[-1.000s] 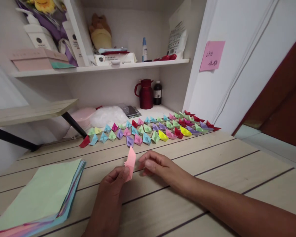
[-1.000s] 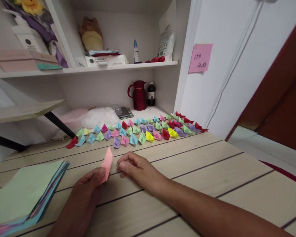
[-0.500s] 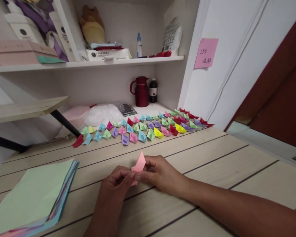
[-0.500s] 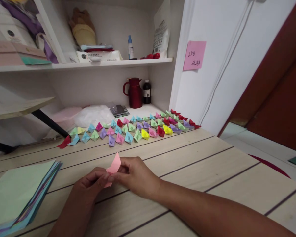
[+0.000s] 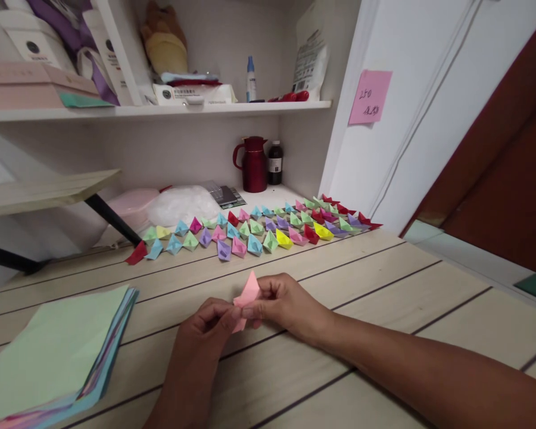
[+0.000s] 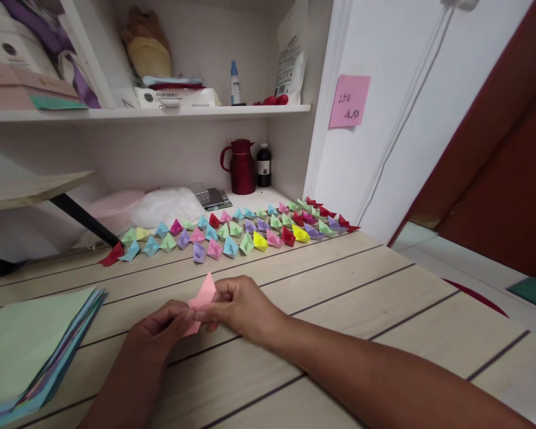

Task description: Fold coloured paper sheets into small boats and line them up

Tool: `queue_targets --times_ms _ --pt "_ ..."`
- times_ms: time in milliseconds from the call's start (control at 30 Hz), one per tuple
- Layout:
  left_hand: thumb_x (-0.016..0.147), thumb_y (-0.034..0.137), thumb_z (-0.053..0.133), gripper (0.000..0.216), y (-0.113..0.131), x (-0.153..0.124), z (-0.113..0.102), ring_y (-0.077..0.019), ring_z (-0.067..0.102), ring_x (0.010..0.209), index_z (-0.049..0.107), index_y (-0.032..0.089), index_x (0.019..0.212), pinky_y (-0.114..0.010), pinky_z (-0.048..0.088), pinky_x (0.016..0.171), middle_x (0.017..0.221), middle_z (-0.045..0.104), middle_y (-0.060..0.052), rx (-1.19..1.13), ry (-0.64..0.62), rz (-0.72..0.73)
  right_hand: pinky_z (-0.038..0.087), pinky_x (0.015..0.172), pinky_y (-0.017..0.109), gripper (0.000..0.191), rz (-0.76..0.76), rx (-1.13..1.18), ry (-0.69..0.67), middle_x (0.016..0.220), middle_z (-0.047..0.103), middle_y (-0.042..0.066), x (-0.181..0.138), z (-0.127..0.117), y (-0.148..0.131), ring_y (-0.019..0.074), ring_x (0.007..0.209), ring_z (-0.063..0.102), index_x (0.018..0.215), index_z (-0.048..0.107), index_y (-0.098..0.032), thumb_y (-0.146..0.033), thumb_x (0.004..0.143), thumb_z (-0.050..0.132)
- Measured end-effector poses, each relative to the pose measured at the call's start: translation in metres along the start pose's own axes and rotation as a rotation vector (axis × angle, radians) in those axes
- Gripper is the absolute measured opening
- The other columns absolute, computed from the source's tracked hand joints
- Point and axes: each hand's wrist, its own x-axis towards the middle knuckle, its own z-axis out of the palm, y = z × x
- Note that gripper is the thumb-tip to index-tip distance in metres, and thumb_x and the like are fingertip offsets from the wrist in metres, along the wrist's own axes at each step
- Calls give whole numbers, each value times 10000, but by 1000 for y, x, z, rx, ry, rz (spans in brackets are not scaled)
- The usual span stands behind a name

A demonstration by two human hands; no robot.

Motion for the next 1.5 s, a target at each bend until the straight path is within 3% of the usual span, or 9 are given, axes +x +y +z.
queue_targets --times_ms 167,300,467,667,933,1100,1267,1367,1500 --pt "629 452 743 293 -8 5 -1 -174 558 716 660 181 555 -282 416 706 680 632 -8 -37 -4 -49 473 624 247 405 -56 -50 4 653 637 22 0 -3 -3 117 611 583 745 666 -122 -524 794 641" --pt "593 479 754 332 -15 10 -2 -187 555 691 651 167 549 -305 418 688 640 635 -26 -89 -20 -65 474 573 250 462 -31 53 -22 629 634 32 2 0 1 114 540 568 722 636 -121 -574 807 598" --pt "614 472 747 330 -10 7 -2 -202 598 716 669 152 623 -338 447 743 659 670 -44 -321 -4 -156 491 673 278 470 -84 95 -111 752 638 46 1 4 2 137 679 600 813 604 -137 -585 880 482" --pt "727 395 707 248 1 -2 -4 -176 592 712 665 159 664 -309 454 733 661 654 -20 -279 -141 -147 440 610 223 339 -8 -204 -85 692 606 -11 -7 7 3 116 646 554 796 654 -149 -482 755 703" --pt "738 458 666 337 0 -3 0 -150 530 576 613 163 585 -303 438 635 546 551 3 -244 -140 -83 498 600 251 382 22 -54 -93 693 629 14 -7 15 11 128 606 608 730 659 -145 -526 734 694" --pt "740 399 654 241 2 0 -4 -172 558 688 651 197 608 -289 426 687 673 601 -10 135 -23 86 430 570 223 309 -2 -286 -51 687 614 -8 -3 -1 8 120 629 555 784 640 -153 -446 733 724" --pt "765 334 604 177 -2 1 -5 -185 559 737 666 235 632 -290 414 683 756 595 -12 521 78 300 471 745 281 576 -170 -529 60 1105 575 50 -3 -21 -8 177 935 565 1152 516 -247 -247 650 798" --pt "795 331 569 182 -5 1 -5 -191 563 751 666 237 673 -313 409 714 790 604 -15 634 72 350 465 797 298 518 -259 -587 22 1215 509 65 -4 -24 -9 179 1007 539 1114 492 -250 -195 679 767" --pt "808 286 543 173 -8 4 -5 -201 575 761 640 219 681 -339 402 738 800 618 -25 744 37 324 444 770 294 346 -319 -711 -45 1133 550 60 -2 -24 -1 173 927 538 954 510 -214 -159 702 741"
